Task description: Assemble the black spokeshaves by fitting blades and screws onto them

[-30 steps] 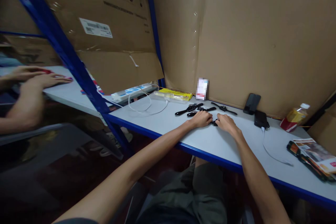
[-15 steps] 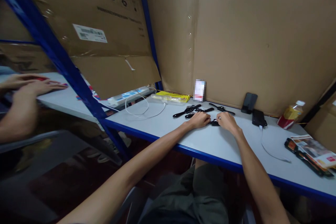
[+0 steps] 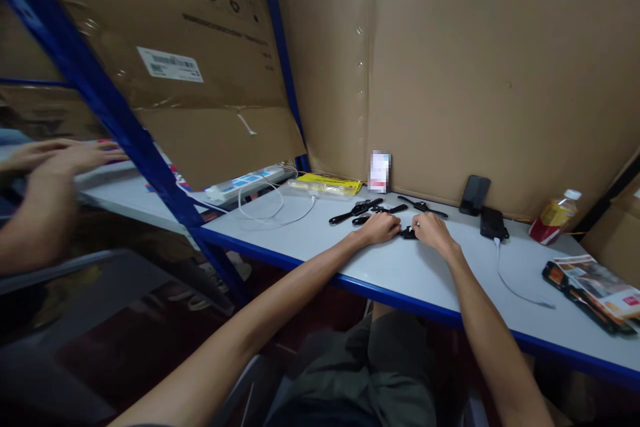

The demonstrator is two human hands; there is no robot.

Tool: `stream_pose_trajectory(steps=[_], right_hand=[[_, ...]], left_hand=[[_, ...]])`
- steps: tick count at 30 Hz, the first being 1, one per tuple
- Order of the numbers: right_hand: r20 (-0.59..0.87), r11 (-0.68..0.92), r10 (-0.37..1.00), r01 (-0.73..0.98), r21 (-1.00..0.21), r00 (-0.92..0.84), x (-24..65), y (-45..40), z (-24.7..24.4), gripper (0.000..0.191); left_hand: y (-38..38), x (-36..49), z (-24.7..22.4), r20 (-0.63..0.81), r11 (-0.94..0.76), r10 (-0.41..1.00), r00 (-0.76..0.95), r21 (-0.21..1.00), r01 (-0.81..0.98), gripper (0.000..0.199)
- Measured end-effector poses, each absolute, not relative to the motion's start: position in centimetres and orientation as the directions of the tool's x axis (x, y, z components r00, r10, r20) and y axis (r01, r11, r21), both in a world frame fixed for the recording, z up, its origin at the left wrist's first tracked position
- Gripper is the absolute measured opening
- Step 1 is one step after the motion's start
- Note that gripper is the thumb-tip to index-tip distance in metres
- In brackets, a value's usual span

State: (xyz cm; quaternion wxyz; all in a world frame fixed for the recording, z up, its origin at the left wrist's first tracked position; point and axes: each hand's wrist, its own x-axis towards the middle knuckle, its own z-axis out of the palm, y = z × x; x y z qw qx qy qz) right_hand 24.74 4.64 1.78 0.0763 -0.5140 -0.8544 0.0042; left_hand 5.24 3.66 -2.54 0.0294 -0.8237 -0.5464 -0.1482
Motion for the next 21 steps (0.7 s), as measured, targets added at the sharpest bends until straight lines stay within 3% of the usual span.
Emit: stream_pose_trajectory(steps=[5,9,16,21], right_hand=[[0.112,0.532,0.847,0.833,-0.150,-0.521,24.71,5.00,1.61,0.041],[0.096,0.564,0.825,0.801,-0.201,-0.557,24.86,5.23,1.73,0.037],[0.122,0.478,0.876,0.874,-0.092,-0.466,25.02,4.91,1.89,0.035],[0.113,0.551,0.834,0.820,-0.153,-0.540,24.85,5.21,1.54,0.041]], left_hand=[[3.72,5.21,-2.57,0.278,-0.402,0.893,0.355,0.134,0.906,0.032],[3.84,5.18,-2.69,0.279,-0.400,0.892,0.355,0.124,0.908,0.033],[3.82,5.19,-2.74,0.289,-0.405,0.887,0.361,0.109,0.908,0.033],[3.96,5.21,-2.73,0.281,-0.409,0.887,0.366,0.115,0.905,0.032]])
